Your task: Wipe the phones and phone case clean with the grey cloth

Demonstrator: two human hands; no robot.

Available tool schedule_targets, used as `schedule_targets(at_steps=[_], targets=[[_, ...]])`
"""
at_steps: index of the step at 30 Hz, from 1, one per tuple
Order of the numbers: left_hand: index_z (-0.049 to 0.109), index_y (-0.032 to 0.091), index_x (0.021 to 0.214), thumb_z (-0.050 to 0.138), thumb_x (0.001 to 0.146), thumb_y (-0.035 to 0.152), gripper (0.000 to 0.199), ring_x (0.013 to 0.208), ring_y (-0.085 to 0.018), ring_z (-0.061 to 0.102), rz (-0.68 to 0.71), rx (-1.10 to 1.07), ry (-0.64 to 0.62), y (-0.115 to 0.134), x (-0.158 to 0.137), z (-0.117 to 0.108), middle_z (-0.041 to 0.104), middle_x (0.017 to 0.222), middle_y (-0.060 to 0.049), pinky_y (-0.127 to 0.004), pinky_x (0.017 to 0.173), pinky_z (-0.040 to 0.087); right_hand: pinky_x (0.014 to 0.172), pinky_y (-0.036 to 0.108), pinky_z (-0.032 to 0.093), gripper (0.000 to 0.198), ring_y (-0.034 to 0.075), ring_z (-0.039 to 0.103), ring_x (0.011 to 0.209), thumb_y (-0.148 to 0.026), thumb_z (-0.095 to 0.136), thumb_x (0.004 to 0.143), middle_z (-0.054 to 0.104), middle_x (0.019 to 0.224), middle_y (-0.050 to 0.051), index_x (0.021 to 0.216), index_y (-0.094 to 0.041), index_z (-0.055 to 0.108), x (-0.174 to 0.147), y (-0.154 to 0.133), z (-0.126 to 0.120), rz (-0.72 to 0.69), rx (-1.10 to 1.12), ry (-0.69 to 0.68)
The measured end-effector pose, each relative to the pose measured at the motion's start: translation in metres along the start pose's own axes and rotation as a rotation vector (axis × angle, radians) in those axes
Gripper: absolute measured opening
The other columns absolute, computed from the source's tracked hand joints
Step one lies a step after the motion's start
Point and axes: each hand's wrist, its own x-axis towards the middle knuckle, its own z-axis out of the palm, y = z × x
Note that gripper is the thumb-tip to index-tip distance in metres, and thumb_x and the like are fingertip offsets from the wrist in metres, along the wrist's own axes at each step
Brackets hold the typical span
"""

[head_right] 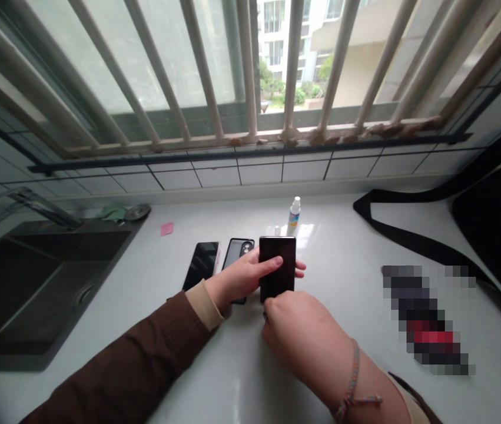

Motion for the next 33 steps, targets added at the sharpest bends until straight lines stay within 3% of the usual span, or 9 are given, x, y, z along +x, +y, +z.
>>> schedule_targets(at_steps=[5, 9, 12, 15, 19, 22, 25, 29, 33], targets=[[0.067, 0.015, 0.116, 0.09, 0.081, 0.049, 0.054, 0.103, -0.031, 0.077, -0.057, 0.012, 0.097, -0.009, -0.006, 0.008, 0.076, 0.11, -0.017, -0.046, 0.096, 0.058, 0.062, 0.035, 0.042, 0.017, 0.027, 0.074, 0.075, -0.015, 0.06, 0.086, 0.08, 0.086, 0.014, 0.088, -0.016, 0.077, -0.004, -0.002, -0.002, -0.096, 0.007, 0.043], [0.068, 0.013, 0.111, 0.087, 0.083, 0.054, 0.053, 0.09, -0.025, 0.077, -0.034, -0.011, 0.325, 0.017, -0.018, 0.019, 0.076, 0.098, -0.014, -0.039, 0.084, 0.062, 0.059, 0.031, 0.036, 0.015, 0.019, 0.067, 0.066, -0.017, 0.058, 0.087, 0.074, 0.076, 0.005, 0.077, -0.02, 0.069, -0.014, -0.007, -0.01, -0.19, 0.202, 0.056], [0.072, 0.01, 0.101, 0.069, 0.089, 0.073, 0.065, 0.082, -0.026, 0.076, -0.026, -0.117, 0.495, 0.045, -0.029, 0.017, 0.075, 0.09, -0.016, -0.039, 0.081, 0.064, 0.064, 0.026, 0.041, 0.013, 0.015, 0.065, 0.068, -0.014, 0.058, 0.086, 0.072, 0.077, 0.0, 0.078, -0.021, 0.066, -0.017, -0.012, -0.014, -0.344, 0.346, 0.081], [0.074, 0.008, 0.098, 0.042, 0.092, 0.087, 0.085, 0.074, -0.026, 0.074, 0.117, -0.302, 0.672, 0.064, -0.039, 0.01, 0.075, 0.087, -0.017, -0.044, 0.082, 0.066, 0.075, 0.025, 0.049, 0.014, 0.015, 0.068, 0.079, -0.013, 0.058, 0.088, 0.074, 0.09, 0.0, 0.089, -0.022, 0.069, -0.012, -0.015, -0.008, -0.436, 0.405, 0.124], [0.074, 0.007, 0.1, 0.034, 0.104, 0.066, 0.071, 0.078, -0.028, 0.076, 0.204, -0.426, 0.793, 0.068, -0.049, 0.002, 0.076, 0.09, -0.02, -0.046, 0.08, 0.067, 0.09, 0.03, 0.053, 0.013, 0.02, 0.069, 0.099, -0.012, 0.059, 0.089, 0.073, 0.111, 0.006, 0.09, -0.02, 0.069, 0.004, -0.017, 0.011, -0.444, 0.321, 0.2], [0.074, 0.005, 0.107, 0.038, 0.103, 0.042, 0.052, 0.089, -0.03, 0.078, 0.235, -0.472, 0.812, 0.062, -0.054, -0.001, 0.077, 0.098, -0.022, -0.047, 0.087, 0.066, 0.096, 0.034, 0.054, 0.015, 0.023, 0.067, 0.107, -0.009, 0.058, 0.089, 0.072, 0.113, 0.01, 0.089, -0.017, 0.07, 0.015, -0.016, 0.023, -0.422, 0.25, 0.228], [0.073, 0.002, 0.114, 0.041, 0.099, 0.032, 0.047, 0.101, -0.03, 0.078, 0.24, -0.52, 0.763, 0.055, -0.059, -0.002, 0.077, 0.111, -0.026, -0.045, 0.094, 0.065, 0.094, 0.036, 0.055, 0.016, 0.024, 0.066, 0.101, -0.007, 0.057, 0.091, 0.072, 0.106, 0.011, 0.092, -0.016, 0.07, 0.023, -0.013, 0.029, -0.386, 0.218, 0.215], [0.073, 0.003, 0.12, 0.044, 0.1, 0.033, 0.046, 0.105, -0.03, 0.077, 0.221, -0.529, 0.666, 0.046, -0.067, -0.002, 0.077, 0.117, -0.025, -0.049, 0.1, 0.063, 0.091, 0.035, 0.056, 0.017, 0.023, 0.067, 0.097, -0.008, 0.054, 0.093, 0.072, 0.104, 0.01, 0.095, -0.016, 0.07, 0.028, -0.009, 0.034, -0.321, 0.237, 0.214], [0.075, 0.004, 0.12, 0.042, 0.104, 0.042, 0.053, 0.093, -0.028, 0.077, 0.168, -0.509, 0.631, 0.039, -0.074, 0.001, 0.078, 0.111, -0.021, -0.05, 0.093, 0.064, 0.09, 0.033, 0.055, 0.018, 0.022, 0.069, 0.097, -0.008, 0.054, 0.092, 0.073, 0.104, 0.009, 0.094, -0.017, 0.07, 0.028, -0.008, 0.032, -0.318, 0.287, 0.241]])
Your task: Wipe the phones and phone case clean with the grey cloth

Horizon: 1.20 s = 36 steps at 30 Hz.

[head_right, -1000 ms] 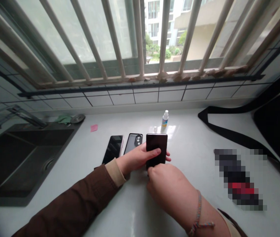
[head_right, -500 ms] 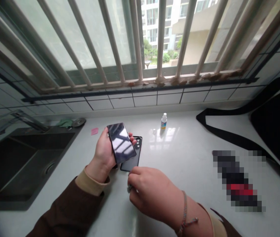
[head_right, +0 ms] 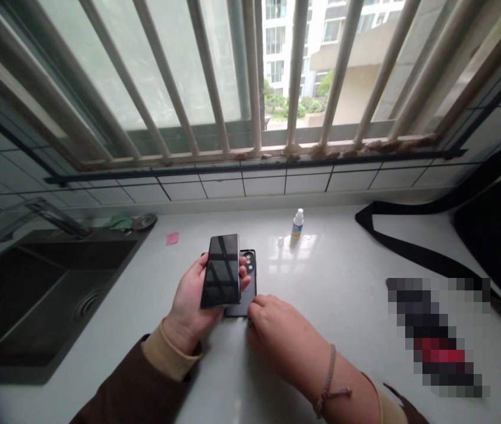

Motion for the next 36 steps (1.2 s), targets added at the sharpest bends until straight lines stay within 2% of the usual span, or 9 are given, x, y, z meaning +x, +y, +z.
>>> schedule_targets(at_steps=[4, 8, 12, 16, 22, 27, 29, 33, 36], targets=[[0.077, 0.005, 0.116, 0.04, 0.105, 0.049, 0.058, 0.087, -0.027, 0.076, -0.008, 0.037, -0.072, -0.002, -0.005, 0.0, 0.078, 0.108, -0.021, -0.043, 0.084, 0.065, 0.082, 0.03, 0.054, 0.018, 0.02, 0.071, 0.088, -0.013, 0.056, 0.094, 0.075, 0.101, 0.007, 0.095, -0.019, 0.072, -0.003, -0.002, -0.018, 0.122, 0.085, 0.169], [0.076, 0.008, 0.119, 0.038, 0.105, 0.052, 0.06, 0.085, -0.027, 0.074, -0.022, 0.098, -0.101, -0.011, -0.009, 0.004, 0.077, 0.111, -0.02, -0.044, 0.079, 0.064, 0.075, 0.03, 0.053, 0.025, 0.021, 0.075, 0.082, -0.029, 0.053, 0.105, 0.081, 0.097, 0.006, 0.109, -0.022, 0.076, -0.006, 0.007, -0.038, 0.362, 0.082, 0.572], [0.077, 0.004, 0.115, 0.03, 0.106, 0.059, 0.073, 0.083, -0.028, 0.075, -0.198, 0.189, -0.191, -0.03, -0.014, 0.004, 0.076, 0.107, -0.021, -0.045, 0.083, 0.063, 0.088, 0.034, 0.058, 0.036, 0.025, 0.08, 0.098, -0.025, 0.048, 0.108, 0.081, 0.12, 0.013, 0.133, -0.016, 0.073, -0.006, 0.019, -0.04, 0.336, -0.089, 0.778], [0.076, 0.002, 0.112, 0.03, 0.105, 0.065, 0.079, 0.078, -0.029, 0.077, -0.355, 0.299, -0.252, -0.045, -0.019, 0.001, 0.076, 0.089, -0.022, -0.04, 0.081, 0.061, 0.099, 0.035, 0.063, 0.039, 0.025, 0.079, 0.114, -0.015, 0.047, 0.109, 0.077, 0.132, 0.015, 0.141, -0.012, 0.067, -0.002, 0.026, -0.023, 0.108, -0.167, 0.712], [0.076, 0.006, 0.113, 0.035, 0.109, 0.058, 0.066, 0.069, -0.027, 0.074, -0.277, 0.324, -0.209, -0.054, -0.019, 0.001, 0.077, 0.08, -0.017, -0.041, 0.074, 0.061, 0.116, 0.04, 0.056, 0.044, 0.027, 0.066, 0.136, -0.003, 0.047, 0.104, 0.066, 0.147, 0.02, 0.146, -0.005, 0.062, 0.004, 0.027, -0.008, -0.153, -0.235, 0.669], [0.074, 0.01, 0.129, 0.048, 0.11, 0.041, 0.044, 0.109, -0.024, 0.075, 0.014, 0.171, -0.155, -0.053, -0.008, 0.0, 0.08, 0.113, -0.014, -0.036, 0.114, 0.048, 0.119, 0.038, 0.054, 0.047, 0.025, 0.065, 0.138, -0.001, 0.049, 0.102, 0.067, 0.146, 0.019, 0.147, -0.008, 0.062, 0.003, 0.016, -0.006, -0.304, -0.169, 0.594], [0.077, 0.006, 0.122, 0.046, 0.111, 0.043, 0.049, 0.117, -0.025, 0.073, 0.007, 0.115, -0.128, -0.05, -0.005, 0.001, 0.079, 0.117, -0.018, -0.034, 0.117, 0.045, 0.119, 0.038, 0.053, 0.048, 0.024, 0.064, 0.138, 0.0, 0.049, 0.102, 0.067, 0.147, 0.018, 0.148, -0.009, 0.061, 0.003, 0.011, -0.005, -0.359, -0.136, 0.569], [0.079, 0.0, 0.1, 0.041, 0.109, 0.058, 0.07, 0.095, -0.027, 0.077, -0.087, 0.148, 0.009, -0.041, -0.007, 0.001, 0.079, 0.096, -0.022, -0.036, 0.098, 0.057, 0.12, 0.038, 0.053, 0.046, 0.024, 0.065, 0.138, 0.001, 0.048, 0.101, 0.069, 0.144, 0.018, 0.144, -0.008, 0.064, 0.001, 0.004, -0.002, -0.464, -0.091, 0.515], [0.078, 0.001, 0.099, 0.04, 0.107, 0.063, 0.073, 0.078, -0.025, 0.075, -0.078, 0.18, 0.07, -0.035, -0.008, -0.001, 0.076, 0.082, -0.02, -0.035, 0.082, 0.06, 0.122, 0.037, 0.051, 0.042, 0.024, 0.065, 0.137, 0.0, 0.049, 0.102, 0.071, 0.142, 0.017, 0.14, -0.006, 0.066, -0.001, 0.0, -0.002, -0.522, -0.066, 0.468]])
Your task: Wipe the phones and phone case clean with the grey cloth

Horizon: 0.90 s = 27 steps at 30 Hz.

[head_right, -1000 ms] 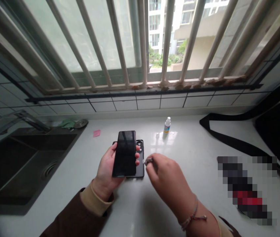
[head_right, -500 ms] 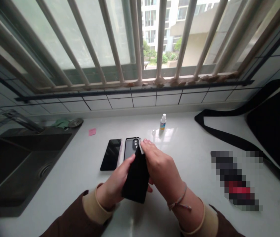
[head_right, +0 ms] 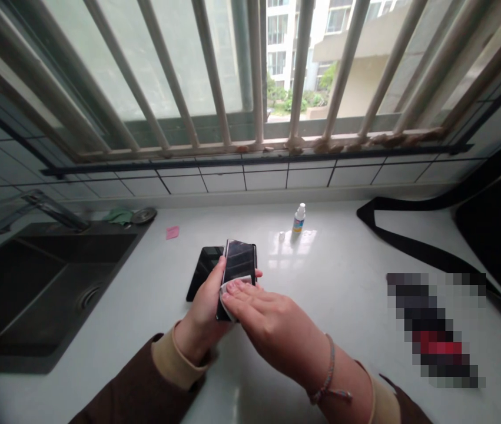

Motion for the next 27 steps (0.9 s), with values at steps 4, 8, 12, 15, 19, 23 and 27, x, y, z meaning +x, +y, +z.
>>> schedule_targets(at_steps=[4, 8, 12, 15, 19, 23, 27], targets=[[0.076, 0.005, 0.104, 0.037, 0.105, 0.068, 0.075, 0.075, -0.027, 0.075, -0.057, -0.028, 0.039, 0.005, 0.003, -0.004, 0.075, 0.081, -0.018, -0.038, 0.078, 0.061, 0.123, 0.036, 0.05, 0.039, 0.023, 0.066, 0.137, -0.003, 0.051, 0.103, 0.071, 0.142, 0.016, 0.138, -0.007, 0.067, 0.002, -0.006, -0.003, -0.044, 0.088, -0.05], [0.075, 0.002, 0.108, 0.035, 0.106, 0.067, 0.076, 0.076, -0.027, 0.076, -0.07, -0.034, 0.069, 0.011, 0.006, -0.005, 0.076, 0.085, -0.019, -0.038, 0.079, 0.062, 0.117, 0.031, 0.056, 0.041, 0.019, 0.073, 0.126, -0.002, 0.052, 0.102, 0.076, 0.136, 0.011, 0.139, -0.012, 0.066, 0.002, -0.011, -0.011, -0.052, 0.265, -0.004], [0.075, 0.005, 0.114, 0.033, 0.109, 0.06, 0.069, 0.08, -0.026, 0.077, -0.062, -0.065, -0.072, 0.013, 0.004, -0.001, 0.078, 0.094, -0.019, -0.038, 0.084, 0.062, 0.098, 0.028, 0.066, 0.04, 0.018, 0.08, 0.111, -0.012, 0.056, 0.105, 0.08, 0.128, 0.004, 0.14, -0.024, 0.069, -0.001, -0.004, -0.02, 0.349, 0.333, 0.283], [0.074, 0.004, 0.118, 0.028, 0.108, 0.064, 0.076, 0.08, -0.029, 0.077, -0.157, 0.027, -0.212, 0.012, -0.001, 0.001, 0.078, 0.1, -0.021, -0.042, 0.082, 0.063, 0.098, 0.038, 0.066, 0.031, 0.025, 0.078, 0.115, -0.028, 0.059, 0.107, 0.081, 0.126, 0.006, 0.132, -0.024, 0.075, -0.002, 0.01, -0.025, 0.737, 0.224, 0.564], [0.074, 0.0, 0.118, 0.021, 0.107, 0.067, 0.086, 0.08, -0.03, 0.079, -0.335, 0.122, -0.324, 0.01, -0.007, 0.0, 0.077, 0.106, -0.024, -0.041, 0.077, 0.064, 0.103, 0.045, 0.064, 0.033, 0.03, 0.077, 0.118, -0.032, 0.059, 0.106, 0.08, 0.127, 0.008, 0.134, -0.024, 0.075, -0.003, 0.027, -0.025, 0.818, 0.066, 0.518], [0.071, 0.0, 0.123, 0.019, 0.107, 0.069, 0.087, 0.08, -0.03, 0.079, -0.412, 0.151, -0.342, 0.008, -0.008, -0.004, 0.078, 0.093, -0.024, -0.041, 0.078, 0.064, 0.109, 0.04, 0.062, 0.04, 0.027, 0.074, 0.125, -0.016, 0.051, 0.106, 0.075, 0.137, 0.008, 0.139, -0.023, 0.072, -0.005, 0.03, -0.014, 0.611, 0.025, 0.211], [0.067, 0.003, 0.132, 0.022, 0.106, 0.072, 0.087, 0.074, -0.03, 0.078, -0.352, 0.152, -0.33, 0.005, -0.002, -0.007, 0.078, 0.086, -0.023, -0.042, 0.076, 0.063, 0.121, 0.043, 0.051, 0.045, 0.024, 0.063, 0.139, -0.008, 0.049, 0.105, 0.067, 0.148, 0.008, 0.142, -0.022, 0.069, -0.006, 0.025, -0.002, 0.396, 0.018, 0.108]])
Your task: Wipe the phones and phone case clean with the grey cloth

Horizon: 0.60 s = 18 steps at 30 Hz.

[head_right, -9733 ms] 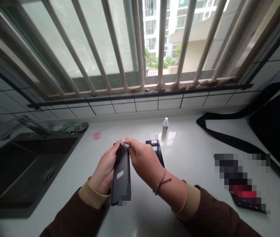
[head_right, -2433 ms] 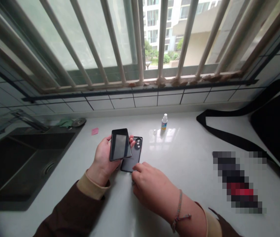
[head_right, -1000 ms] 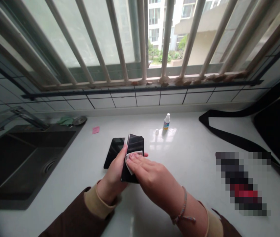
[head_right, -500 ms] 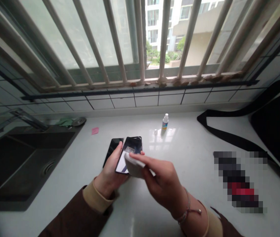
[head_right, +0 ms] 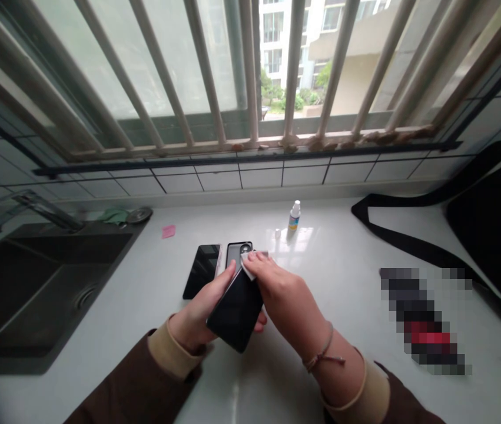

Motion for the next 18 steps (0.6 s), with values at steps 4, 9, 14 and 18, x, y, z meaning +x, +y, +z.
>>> schedule_targets(at_steps=[4, 9, 14, 18], targets=[[0.069, 0.006, 0.131, 0.036, 0.11, 0.06, 0.067, 0.079, -0.027, 0.078, 0.179, -0.12, 0.049, 0.001, 0.007, 0.0, 0.079, 0.097, -0.02, -0.041, 0.084, 0.061, 0.122, 0.042, 0.051, 0.05, 0.023, 0.062, 0.14, -0.003, 0.049, 0.103, 0.068, 0.147, 0.01, 0.147, -0.021, 0.065, -0.001, -0.009, 0.003, -0.183, 0.081, -0.052], [0.074, 0.006, 0.119, 0.044, 0.108, 0.059, 0.062, 0.091, -0.028, 0.079, 0.161, -0.204, 0.224, 0.007, 0.006, 0.003, 0.08, 0.091, -0.018, -0.038, 0.093, 0.059, 0.124, 0.04, 0.048, 0.051, 0.02, 0.062, 0.14, 0.0, 0.049, 0.102, 0.071, 0.144, 0.009, 0.146, -0.022, 0.065, -0.001, -0.025, -0.001, -0.354, 0.176, -0.155], [0.076, 0.007, 0.111, 0.044, 0.106, 0.063, 0.065, 0.076, -0.027, 0.077, 0.15, -0.225, 0.257, 0.012, 0.003, 0.002, 0.079, 0.088, -0.018, -0.04, 0.084, 0.062, 0.124, 0.037, 0.05, 0.046, 0.017, 0.071, 0.129, -0.003, 0.052, 0.102, 0.076, 0.136, 0.003, 0.141, -0.025, 0.067, -0.005, -0.033, -0.012, -0.286, 0.408, -0.225], [0.076, 0.006, 0.113, 0.042, 0.107, 0.061, 0.065, 0.077, -0.028, 0.078, 0.162, -0.193, 0.157, 0.013, 0.0, 0.002, 0.079, 0.093, -0.02, -0.041, 0.082, 0.063, 0.105, 0.038, 0.064, 0.037, 0.023, 0.077, 0.117, -0.017, 0.056, 0.106, 0.079, 0.13, 0.003, 0.137, -0.029, 0.071, -0.006, -0.026, -0.02, 0.154, 0.372, 0.138]])
